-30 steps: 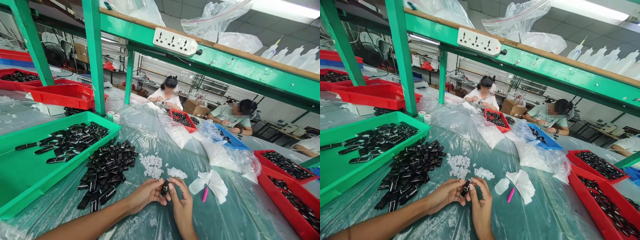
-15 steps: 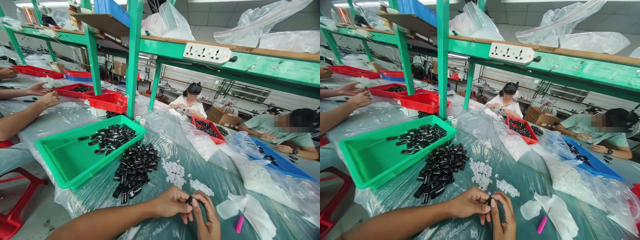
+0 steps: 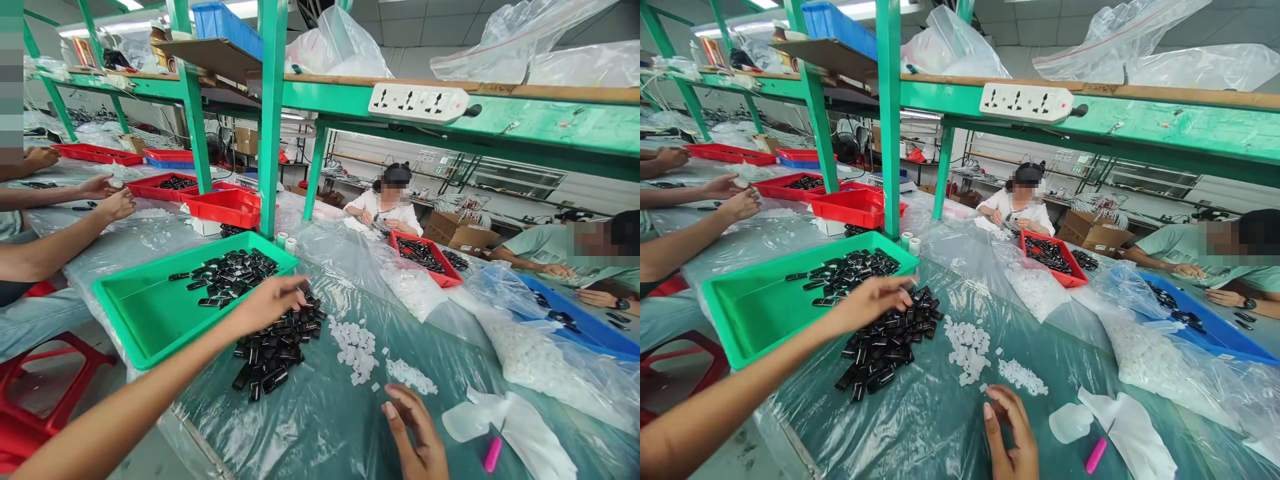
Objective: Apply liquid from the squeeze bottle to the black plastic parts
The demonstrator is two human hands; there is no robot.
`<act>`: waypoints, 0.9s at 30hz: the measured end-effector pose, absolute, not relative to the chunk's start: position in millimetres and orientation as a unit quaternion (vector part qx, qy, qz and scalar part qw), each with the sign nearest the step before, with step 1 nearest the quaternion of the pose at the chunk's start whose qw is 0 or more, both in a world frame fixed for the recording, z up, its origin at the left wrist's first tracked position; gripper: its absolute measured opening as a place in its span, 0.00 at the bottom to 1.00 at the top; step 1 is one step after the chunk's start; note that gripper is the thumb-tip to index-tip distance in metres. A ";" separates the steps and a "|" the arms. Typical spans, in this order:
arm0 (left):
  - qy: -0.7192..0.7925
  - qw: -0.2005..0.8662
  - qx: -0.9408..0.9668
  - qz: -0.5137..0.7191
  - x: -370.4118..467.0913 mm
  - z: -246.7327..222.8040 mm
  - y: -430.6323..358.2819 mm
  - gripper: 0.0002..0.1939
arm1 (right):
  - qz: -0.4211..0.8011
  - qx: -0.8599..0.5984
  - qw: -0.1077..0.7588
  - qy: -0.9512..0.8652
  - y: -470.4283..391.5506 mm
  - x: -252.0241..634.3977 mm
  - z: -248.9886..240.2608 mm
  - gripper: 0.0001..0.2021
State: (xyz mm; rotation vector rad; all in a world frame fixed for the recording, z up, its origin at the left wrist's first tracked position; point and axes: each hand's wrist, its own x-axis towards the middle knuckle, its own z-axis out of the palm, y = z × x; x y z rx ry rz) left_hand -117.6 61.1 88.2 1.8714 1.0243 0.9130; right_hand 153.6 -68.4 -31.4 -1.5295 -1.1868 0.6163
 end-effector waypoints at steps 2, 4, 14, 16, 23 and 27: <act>0.490 0.245 0.746 0.379 -149.4 101.9 79.0 0.26 | 0.253 -0.634 0.524 -0.510 -69.1 154.4 -33.1 0.17; 0.568 0.052 0.741 0.354 -172.9 108.1 90.1 0.31 | 0.253 -0.622 0.520 -0.528 -69.5 155.2 -33.6 0.16; 0.419 0.102 0.891 0.141 -147.9 40.4 55.8 0.17 | 0.246 -0.610 0.539 -0.526 -65.7 160.9 -32.5 0.15; 0.413 0.089 0.899 0.119 -135.9 32.7 51.0 0.17 | 0.251 -0.601 0.531 -0.542 -65.5 164.2 -32.2 0.14; 0.425 0.035 0.900 0.095 -118.3 29.1 49.3 0.11 | 0.176 -0.616 0.542 -0.543 -72.8 167.3 -18.9 0.13; 0.421 0.130 0.873 0.209 -113.1 30.3 52.0 0.10 | 0.000 -0.581 0.519 -0.627 -78.9 184.9 -4.0 0.08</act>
